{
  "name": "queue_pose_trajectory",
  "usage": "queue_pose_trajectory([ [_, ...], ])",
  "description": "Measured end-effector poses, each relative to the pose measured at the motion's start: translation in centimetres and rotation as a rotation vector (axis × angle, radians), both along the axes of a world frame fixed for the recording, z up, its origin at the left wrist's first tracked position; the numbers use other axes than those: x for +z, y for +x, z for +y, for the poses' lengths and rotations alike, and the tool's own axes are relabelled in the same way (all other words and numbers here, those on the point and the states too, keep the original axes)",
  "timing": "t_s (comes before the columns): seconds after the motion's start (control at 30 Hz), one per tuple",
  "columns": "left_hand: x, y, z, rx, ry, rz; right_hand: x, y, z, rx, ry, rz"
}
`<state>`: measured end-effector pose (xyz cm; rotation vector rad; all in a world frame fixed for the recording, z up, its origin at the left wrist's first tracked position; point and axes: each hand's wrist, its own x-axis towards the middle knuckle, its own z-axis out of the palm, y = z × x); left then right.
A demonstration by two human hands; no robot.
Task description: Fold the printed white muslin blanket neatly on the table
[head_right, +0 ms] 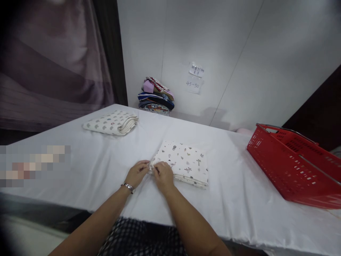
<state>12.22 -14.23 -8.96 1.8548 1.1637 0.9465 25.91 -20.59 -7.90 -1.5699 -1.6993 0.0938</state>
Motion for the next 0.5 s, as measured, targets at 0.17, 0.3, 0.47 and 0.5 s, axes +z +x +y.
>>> queue_pose_trajectory([
  [0.17,0.02,0.01,-0.05,-0.010,-0.003,0.002,-0.10,0.15,-0.07,0.043,0.029,-0.067],
  [0.3,0.11,0.04,-0.15,-0.004,-0.001,0.006,-0.36,0.23,0.01,0.064,0.045,-0.144],
  [0.47,-0.06,0.06,-0.07,-0.011,0.009,0.001,-0.35,0.17,0.03,0.030,0.043,-0.082],
  [0.5,-0.11,0.08,-0.04,-0.011,0.009,0.003,-0.31,0.14,0.03,0.020,0.042,-0.062],
])
